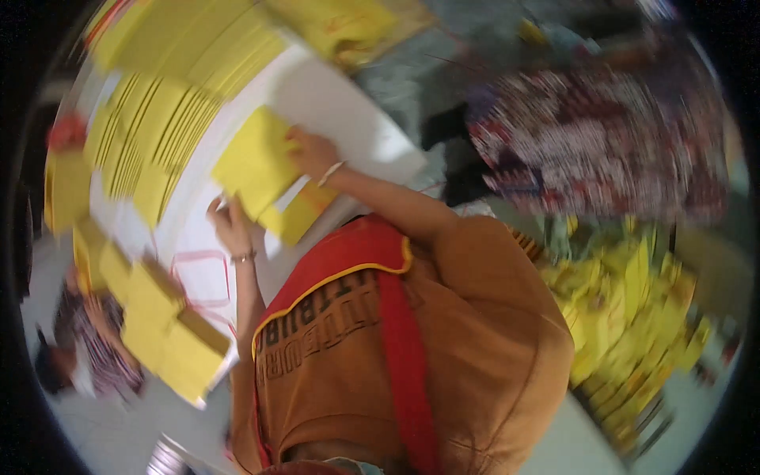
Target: Folding yellow joss paper sheets with a silver foil center at a workstation.
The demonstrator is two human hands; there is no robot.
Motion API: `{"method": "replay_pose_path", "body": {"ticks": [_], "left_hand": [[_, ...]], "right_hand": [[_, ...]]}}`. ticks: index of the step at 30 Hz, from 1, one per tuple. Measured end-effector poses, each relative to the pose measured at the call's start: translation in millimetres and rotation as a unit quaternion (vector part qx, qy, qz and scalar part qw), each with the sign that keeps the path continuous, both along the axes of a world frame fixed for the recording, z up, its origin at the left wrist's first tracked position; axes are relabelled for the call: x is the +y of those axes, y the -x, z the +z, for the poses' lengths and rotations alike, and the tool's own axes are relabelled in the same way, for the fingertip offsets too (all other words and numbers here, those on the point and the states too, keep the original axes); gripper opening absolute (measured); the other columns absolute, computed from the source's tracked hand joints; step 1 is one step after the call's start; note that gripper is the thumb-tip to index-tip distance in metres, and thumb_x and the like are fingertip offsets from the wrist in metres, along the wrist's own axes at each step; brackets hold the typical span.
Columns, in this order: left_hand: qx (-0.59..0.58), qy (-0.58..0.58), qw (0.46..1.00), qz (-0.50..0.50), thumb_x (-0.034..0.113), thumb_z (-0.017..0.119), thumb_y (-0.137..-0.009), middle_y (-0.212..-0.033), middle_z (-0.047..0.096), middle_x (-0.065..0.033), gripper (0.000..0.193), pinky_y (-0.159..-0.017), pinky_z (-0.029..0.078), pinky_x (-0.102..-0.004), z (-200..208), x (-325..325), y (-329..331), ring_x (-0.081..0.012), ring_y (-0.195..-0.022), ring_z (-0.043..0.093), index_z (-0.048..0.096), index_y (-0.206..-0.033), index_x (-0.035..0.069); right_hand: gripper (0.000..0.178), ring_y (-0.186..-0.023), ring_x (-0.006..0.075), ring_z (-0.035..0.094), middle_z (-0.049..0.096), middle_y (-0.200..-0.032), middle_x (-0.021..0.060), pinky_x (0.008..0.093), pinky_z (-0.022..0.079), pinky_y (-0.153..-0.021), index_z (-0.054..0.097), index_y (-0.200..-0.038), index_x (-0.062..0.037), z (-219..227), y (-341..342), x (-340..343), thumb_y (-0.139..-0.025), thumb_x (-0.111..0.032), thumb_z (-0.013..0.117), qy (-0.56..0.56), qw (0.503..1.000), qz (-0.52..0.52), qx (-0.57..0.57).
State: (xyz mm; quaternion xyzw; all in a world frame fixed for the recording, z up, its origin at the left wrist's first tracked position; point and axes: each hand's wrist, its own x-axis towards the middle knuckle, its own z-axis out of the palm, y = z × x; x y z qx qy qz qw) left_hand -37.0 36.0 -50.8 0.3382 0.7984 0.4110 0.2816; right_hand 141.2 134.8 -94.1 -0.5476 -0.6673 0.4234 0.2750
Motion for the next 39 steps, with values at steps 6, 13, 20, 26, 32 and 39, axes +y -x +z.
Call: {"method": "replay_pose_path", "body": {"ticks": [6,13,20,26,32,39], "left_hand": [[0.42,-0.039,0.842,-0.338,0.025,0.05,-0.088,-0.138,0.031,-0.0172,0.049,-0.1,0.024,-0.0472,1.7,21.2,-16.7,-0.0358,-0.126,0.028,0.037,-0.133,0.009],[0.509,-0.012,0.784,-0.355,0.039,0.04,-0.091,-0.143,0.02,-0.0192,0.052,-0.101,0.019,-0.053,-30.3,24.9,-16.0,-0.0398,-0.128,0.022,0.031,-0.137,0.015],[0.512,0.013,0.779,-0.36,0.042,0.038,-0.091,-0.143,0.019,-0.0192,0.054,-0.101,0.017,-0.053,-28.5,25.2,-21.0,-0.0398,-0.129,0.02,0.028,-0.138,0.016],[0.488,0.001,0.795,-0.36,0.039,0.044,-0.088,-0.142,0.022,-0.0198,0.056,-0.101,0.017,-0.0523,-30.5,27.7,-18.5,-0.0398,-0.129,0.02,0.031,-0.137,0.015],[0.453,-0.073,0.761,-0.459,0.035,0.053,-0.084,-0.138,0.03,-0.0187,0.057,-0.099,0.024,-0.0507,-13.0,16.1,0.0,-0.0376,-0.122,0.03,0.038,-0.132,0.009],[0.464,-0.016,0.723,-0.511,0.025,0.062,-0.078,-0.132,0.037,-0.0197,0.065,-0.088,0.039,-0.0455,-2.6,22.4,-3.1,-0.037,-0.11,0.042,0.034,-0.133,0.004]], "right_hand": [[0.024,-0.083,0.0313,0.06,0.063,-0.089,0.0131,0.0416,0.046,-0.073,0.055,-0.098,-0.0141,17.4,4.6,-2.1,-0.076,-0.023,0.057,0.021,0.999,-0.027,-0.024],[0.021,-0.086,0.028,0.059,0.063,-0.093,0.0081,0.0406,0.045,-0.075,0.057,-0.096,-0.0157,15.2,10.8,-5.4,-0.076,-0.023,0.056,0.025,0.999,0.004,-0.035],[0.034,-0.113,0.0206,0.046,0.052,-0.121,0.0028,0.0545,0.031,-0.09,0.055,-0.107,-0.0153,9.3,4.5,-26.6,-0.08,-0.036,0.055,-0.321,0.933,0.042,-0.158],[0.061,-0.133,0.0188,0.02,0.034,-0.14,0.0016,0.0655,0.001,-0.099,0.043,-0.128,-0.0137,-4.3,-11.1,-47.3,-0.084,-0.055,0.042,-0.266,0.923,0.237,-0.143],[0.068,-0.135,0.02,0.016,0.027,-0.143,0.0027,0.0629,-0.004,-0.101,0.034,-0.135,-0.0123,-1.5,-9.5,-43.4,-0.083,-0.056,0.042,-0.21,0.919,0.29,-0.166],[0.07,-0.135,0.0215,0.015,0.027,-0.143,0.0042,0.0625,-0.003,-0.102,0.034,-0.134,-0.0105,8.5,-11.0,-43.3,-0.081,-0.056,0.044,-0.193,0.918,0.299,-0.176]]}}
